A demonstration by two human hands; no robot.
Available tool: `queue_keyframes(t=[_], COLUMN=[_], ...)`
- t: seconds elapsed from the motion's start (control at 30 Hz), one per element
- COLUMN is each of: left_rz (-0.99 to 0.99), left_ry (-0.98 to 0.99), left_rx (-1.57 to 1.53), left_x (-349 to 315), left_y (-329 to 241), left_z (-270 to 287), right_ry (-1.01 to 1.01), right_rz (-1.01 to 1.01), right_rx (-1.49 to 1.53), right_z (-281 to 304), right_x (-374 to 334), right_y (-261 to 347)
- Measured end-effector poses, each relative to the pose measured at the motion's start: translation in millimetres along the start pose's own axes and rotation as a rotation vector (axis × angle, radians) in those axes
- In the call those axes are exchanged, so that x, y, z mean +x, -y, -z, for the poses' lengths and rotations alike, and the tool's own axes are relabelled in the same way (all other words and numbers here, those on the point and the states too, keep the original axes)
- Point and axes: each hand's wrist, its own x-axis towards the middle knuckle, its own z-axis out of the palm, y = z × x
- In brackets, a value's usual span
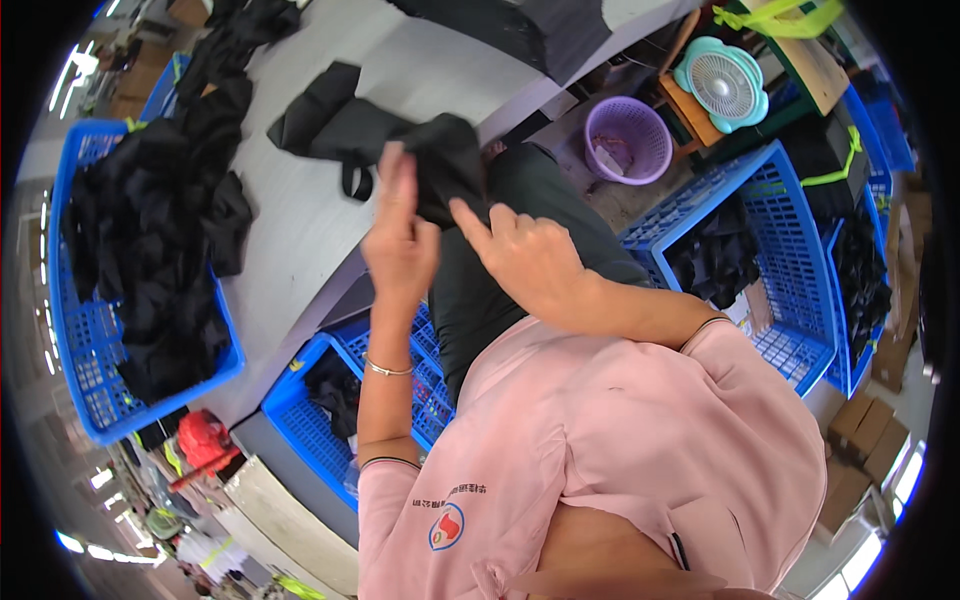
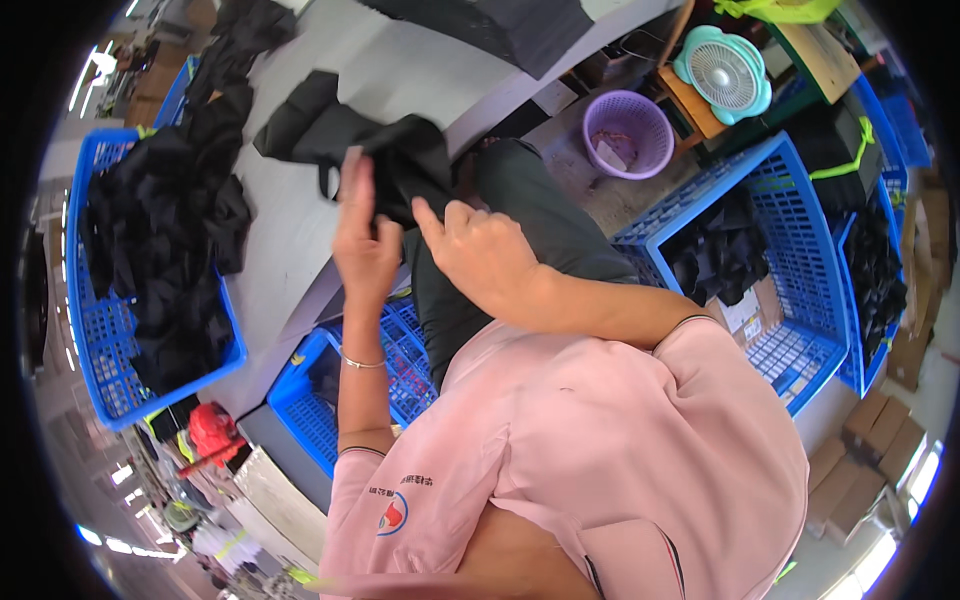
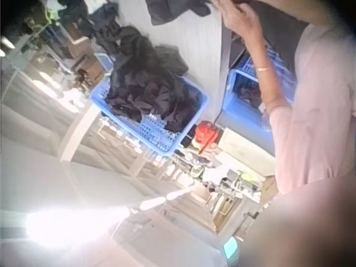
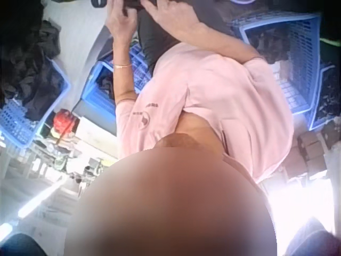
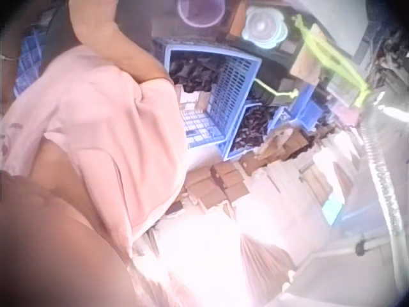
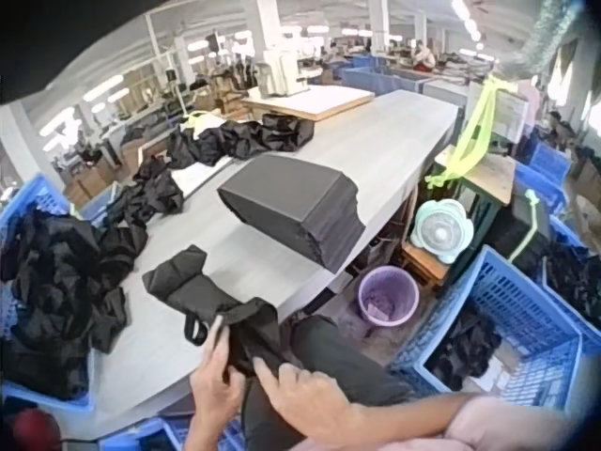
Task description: Manually inspect and arrange black fabric garment pieces at a workstation.
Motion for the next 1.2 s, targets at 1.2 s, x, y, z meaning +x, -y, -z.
queue_keyframes(t=[1.2], left_rz=[0.333], left_ry=[-0.569], left_rx=[-0.387], left_x=[-47.2], left_y=[-39.5], left_z=[-16.2], right_ry=[-0.055], right_rz=[-0.819], right_rx=[2.169], right_z=[-50.6], right_x=[69.4], right_y=[3.5])
